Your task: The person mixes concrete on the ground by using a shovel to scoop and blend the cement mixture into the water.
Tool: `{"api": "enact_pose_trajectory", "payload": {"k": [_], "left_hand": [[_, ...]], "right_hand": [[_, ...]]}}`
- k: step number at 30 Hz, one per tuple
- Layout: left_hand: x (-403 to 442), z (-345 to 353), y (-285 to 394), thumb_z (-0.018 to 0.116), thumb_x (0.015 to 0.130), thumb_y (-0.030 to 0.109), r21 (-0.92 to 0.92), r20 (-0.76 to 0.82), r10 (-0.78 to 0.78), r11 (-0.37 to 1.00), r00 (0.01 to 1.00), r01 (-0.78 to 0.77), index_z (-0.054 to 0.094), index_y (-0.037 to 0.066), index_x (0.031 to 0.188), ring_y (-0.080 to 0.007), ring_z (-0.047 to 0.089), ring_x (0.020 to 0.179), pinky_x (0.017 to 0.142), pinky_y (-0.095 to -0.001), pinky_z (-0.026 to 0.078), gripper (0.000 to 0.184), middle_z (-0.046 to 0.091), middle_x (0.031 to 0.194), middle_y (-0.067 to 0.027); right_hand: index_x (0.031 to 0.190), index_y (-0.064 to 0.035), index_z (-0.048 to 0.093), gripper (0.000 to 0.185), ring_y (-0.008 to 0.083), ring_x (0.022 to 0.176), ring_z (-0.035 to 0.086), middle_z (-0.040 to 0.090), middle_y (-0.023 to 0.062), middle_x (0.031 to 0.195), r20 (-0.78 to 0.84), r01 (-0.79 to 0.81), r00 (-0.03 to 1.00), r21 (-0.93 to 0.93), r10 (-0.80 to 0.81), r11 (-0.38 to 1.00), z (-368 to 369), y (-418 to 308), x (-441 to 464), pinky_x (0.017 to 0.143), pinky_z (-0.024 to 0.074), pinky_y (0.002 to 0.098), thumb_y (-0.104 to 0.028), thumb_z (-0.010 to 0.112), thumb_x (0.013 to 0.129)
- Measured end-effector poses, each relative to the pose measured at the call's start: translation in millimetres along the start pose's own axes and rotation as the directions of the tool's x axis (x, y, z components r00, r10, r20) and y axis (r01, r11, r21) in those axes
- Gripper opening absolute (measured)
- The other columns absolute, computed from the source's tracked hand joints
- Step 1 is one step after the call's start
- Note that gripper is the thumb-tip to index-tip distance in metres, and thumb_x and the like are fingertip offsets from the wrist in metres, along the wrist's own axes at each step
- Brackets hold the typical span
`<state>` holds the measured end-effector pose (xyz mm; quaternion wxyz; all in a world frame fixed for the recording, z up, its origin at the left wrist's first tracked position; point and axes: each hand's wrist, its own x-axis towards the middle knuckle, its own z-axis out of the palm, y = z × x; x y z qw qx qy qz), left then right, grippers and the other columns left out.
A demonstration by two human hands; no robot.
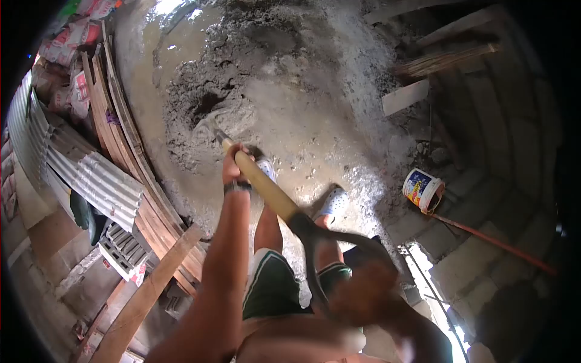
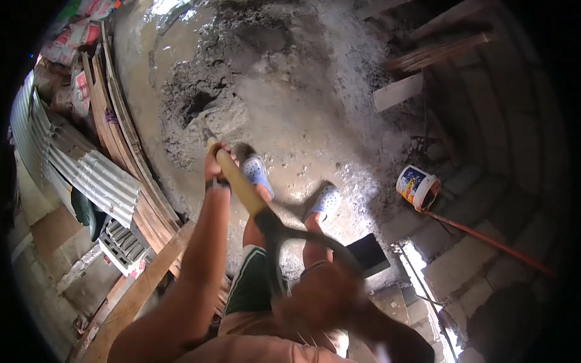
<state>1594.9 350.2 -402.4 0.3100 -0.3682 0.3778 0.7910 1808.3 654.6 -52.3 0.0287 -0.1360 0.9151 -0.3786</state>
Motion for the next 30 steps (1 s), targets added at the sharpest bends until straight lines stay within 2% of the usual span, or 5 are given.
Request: {"api": "enact_pose_trajectory", "payload": {"k": [7,12,16,19,30], "left_hand": [[-40,62,-90,0.068,0.084,0.022,0.005,-0.118,0.068,0.998,0.991,-0.068,0.057,0.010,0.085,-0.0212,0.059,0.060,0.055,-0.0343,0.050,0.016,0.057,0.071,-0.0048],[19,66,-256,0.065,0.088,0.027,-0.365,0.098,0.070,0.931,0.993,-0.029,0.058,0.008,0.089,-0.0185,0.060,0.064,0.058,-0.0321,0.051,0.020,0.060,0.072,-0.0048],[-21,115,-361,0.057,0.088,0.018,-0.364,0.014,-0.578,0.757,0.816,0.543,0.061,0.004,0.084,-0.0218,0.056,0.054,0.047,-0.0364,0.047,0.015,0.053,0.063,-0.0106],[-54,136,-386,0.054,0.089,0.010,-0.164,-0.160,-0.589,0.807,0.792,0.567,0.062,-0.004,0.093,-0.0242,0.055,0.050,0.048,-0.0373,0.050,0.016,0.054,0.064,-0.0104],[148,-74,-107,0.062,0.085,0.019,0.167,-0.362,-0.225,0.939,0.905,0.300,0.051,0.008,0.071,-0.0235,0.058,0.061,0.060,-0.0367,0.052,0.021,0.055,0.066,-0.0076]], "right_hand": [[0.070,-0.0150,0.056,0.020,0.0166,0.052,0.050,0.051,-0.0006,0.061,-0.226,-0.261,0.906,0.371,0.359,0.891,-23,33,-116,0.053,0.0408,0.0338,-0.027,0.072,0.075],[0.087,-0.0116,0.054,0.031,0.0091,0.052,0.043,0.045,-0.0045,0.062,-0.781,-0.780,0.296,0.136,0.550,0.611,-15,46,-300,0.048,0.0368,0.0271,-0.041,0.063,0.090],[0.095,-0.0120,0.061,0.034,0.0016,0.041,0.031,0.036,-0.0076,0.057,-0.395,-0.691,-0.308,0.718,0.866,0.081,-23,13,-352,0.036,0.0274,0.0181,-0.045,0.053,0.092],[0.099,-0.0006,0.062,0.039,0.0208,0.090,0.064,0.067,0.0144,0.093,-0.357,-0.934,0.154,0.251,0.921,0.253,-48,-11,-324,0.081,0.0500,0.0316,-0.036,0.048,0.093],[0.067,-0.0126,0.043,0.030,0.0117,0.036,0.036,0.037,0.0005,0.048,0.158,-0.199,-0.469,0.940,0.869,-0.278,219,156,-155,0.035,0.0301,0.0299,-0.025,0.061,0.087]]}}
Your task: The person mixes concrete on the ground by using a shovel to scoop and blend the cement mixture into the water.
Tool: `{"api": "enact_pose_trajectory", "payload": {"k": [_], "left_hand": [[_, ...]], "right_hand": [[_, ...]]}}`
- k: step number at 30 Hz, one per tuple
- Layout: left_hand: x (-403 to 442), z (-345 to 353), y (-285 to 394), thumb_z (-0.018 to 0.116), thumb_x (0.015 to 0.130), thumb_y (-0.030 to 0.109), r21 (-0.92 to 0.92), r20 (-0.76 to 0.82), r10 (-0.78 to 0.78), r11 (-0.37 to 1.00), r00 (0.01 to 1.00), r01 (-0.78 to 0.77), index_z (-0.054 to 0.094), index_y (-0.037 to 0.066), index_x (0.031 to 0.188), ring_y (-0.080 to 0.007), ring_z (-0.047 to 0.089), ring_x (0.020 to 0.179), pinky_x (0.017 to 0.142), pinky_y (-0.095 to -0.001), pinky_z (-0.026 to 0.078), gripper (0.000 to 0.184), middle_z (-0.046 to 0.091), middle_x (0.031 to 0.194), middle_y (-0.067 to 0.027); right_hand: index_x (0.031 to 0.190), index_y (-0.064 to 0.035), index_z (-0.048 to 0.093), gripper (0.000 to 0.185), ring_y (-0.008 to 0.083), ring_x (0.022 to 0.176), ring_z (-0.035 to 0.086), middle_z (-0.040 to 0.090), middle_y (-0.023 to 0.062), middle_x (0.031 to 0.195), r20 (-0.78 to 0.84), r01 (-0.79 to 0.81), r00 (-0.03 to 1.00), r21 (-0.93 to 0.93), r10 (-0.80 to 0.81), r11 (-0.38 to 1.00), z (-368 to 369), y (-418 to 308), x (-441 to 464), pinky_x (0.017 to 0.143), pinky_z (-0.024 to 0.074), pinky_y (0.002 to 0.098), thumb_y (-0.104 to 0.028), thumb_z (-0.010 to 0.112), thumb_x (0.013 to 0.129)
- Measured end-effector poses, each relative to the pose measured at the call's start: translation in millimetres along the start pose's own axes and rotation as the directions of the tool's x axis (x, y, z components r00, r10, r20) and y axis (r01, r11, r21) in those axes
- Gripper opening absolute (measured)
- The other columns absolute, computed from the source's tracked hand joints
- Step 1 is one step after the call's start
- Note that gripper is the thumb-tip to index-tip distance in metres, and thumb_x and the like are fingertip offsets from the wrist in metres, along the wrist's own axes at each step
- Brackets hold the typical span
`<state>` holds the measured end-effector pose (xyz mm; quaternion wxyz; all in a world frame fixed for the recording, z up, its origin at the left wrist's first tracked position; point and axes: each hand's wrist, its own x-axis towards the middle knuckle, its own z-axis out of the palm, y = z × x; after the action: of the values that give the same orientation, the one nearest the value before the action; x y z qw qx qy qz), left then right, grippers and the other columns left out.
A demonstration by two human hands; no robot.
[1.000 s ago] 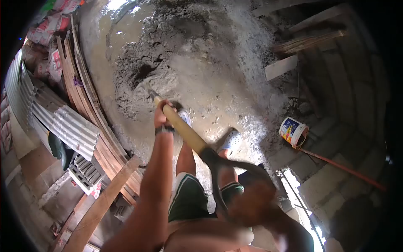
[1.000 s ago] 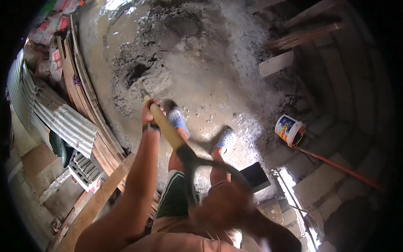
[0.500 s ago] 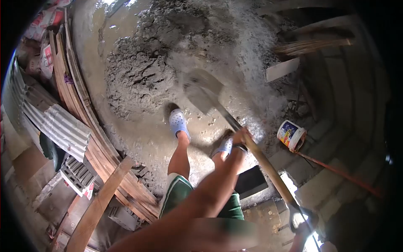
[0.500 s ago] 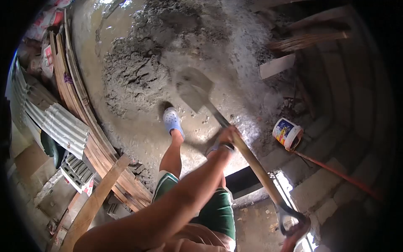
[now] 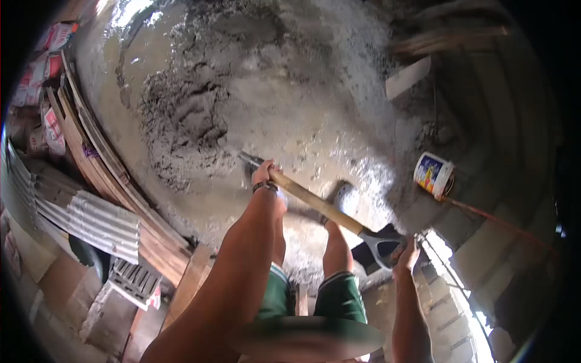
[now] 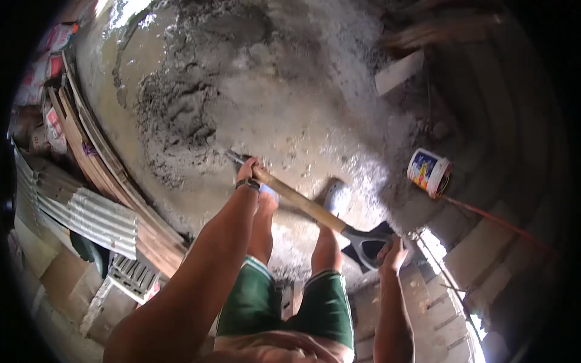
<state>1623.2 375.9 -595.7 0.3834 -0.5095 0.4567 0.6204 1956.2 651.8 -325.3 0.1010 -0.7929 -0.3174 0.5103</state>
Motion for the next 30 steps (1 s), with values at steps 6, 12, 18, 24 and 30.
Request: {"api": "enact_pose_trajectory", "payload": {"k": [6,12,18,24,30], "left_hand": [[-147,30,17,0.066,0.084,0.017,-0.243,0.053,0.107,0.966,0.993,-0.091,0.051,0.009,0.078,-0.0181,0.052,0.063,0.065,-0.0314,0.048,0.018,0.051,0.068,-0.0028],[-229,45,97,0.063,0.088,0.026,-0.623,0.461,0.378,0.782,0.803,-0.011,0.049,0.013,0.072,-0.0120,0.049,0.057,0.056,-0.0288,0.042,0.025,0.049,0.063,0.0020],[-132,-11,-34,0.065,0.087,0.023,-0.108,-0.075,0.187,0.975,0.980,-0.194,0.052,0.014,0.077,-0.0164,0.052,0.053,0.052,-0.0332,0.048,0.019,0.049,0.064,0.0000],[-214,90,-153,0.071,0.085,0.020,-0.387,0.335,-0.070,0.899,0.939,0.205,0.054,0.013,0.080,-0.0158,0.055,0.054,0.053,-0.0354,0.052,0.019,0.052,0.066,0.0000],[-183,193,-255,0.067,0.081,0.012,-0.120,0.277,-0.272,0.942,0.921,0.314,0.054,0.006,0.085,-0.0216,0.054,0.051,0.047,-0.0371,0.049,0.015,0.051,0.067,-0.0063]], "right_hand": [[0.090,-0.0137,0.059,0.023,0.0088,0.049,0.042,0.044,-0.0021,0.059,0.041,0.200,0.979,0.002,-0.200,0.980,-77,-28,-5,0.042,0.0314,0.0237,-0.036,0.062,0.089],[0.079,-0.0126,0.060,0.022,0.0193,0.066,0.053,0.055,0.0028,0.074,0.654,0.985,-0.001,0.133,-0.757,0.113,-47,-198,-165,0.071,0.0463,0.0382,-0.032,0.069,0.076],[0.072,-0.0158,0.061,0.027,0.0247,0.096,0.059,0.060,0.0038,0.083,0.987,0.984,-0.014,-0.014,-0.157,-0.178,-97,-88,-74,0.098,0.0394,0.0478,-0.027,0.080,0.056],[0.076,-0.0136,0.055,0.034,0.0131,0.054,0.046,0.045,-0.0018,0.058,0.343,0.079,0.939,-0.196,-0.007,0.977,-282,-93,-69,0.055,0.0411,0.0311,-0.044,0.068,0.083],[0.064,-0.0207,0.037,0.045,0.0055,0.035,0.026,0.026,-0.0088,0.047,-0.332,0.084,0.939,-0.046,-0.094,0.995,-297,-112,-72,0.032,0.0276,0.0245,-0.050,0.058,0.090]]}}
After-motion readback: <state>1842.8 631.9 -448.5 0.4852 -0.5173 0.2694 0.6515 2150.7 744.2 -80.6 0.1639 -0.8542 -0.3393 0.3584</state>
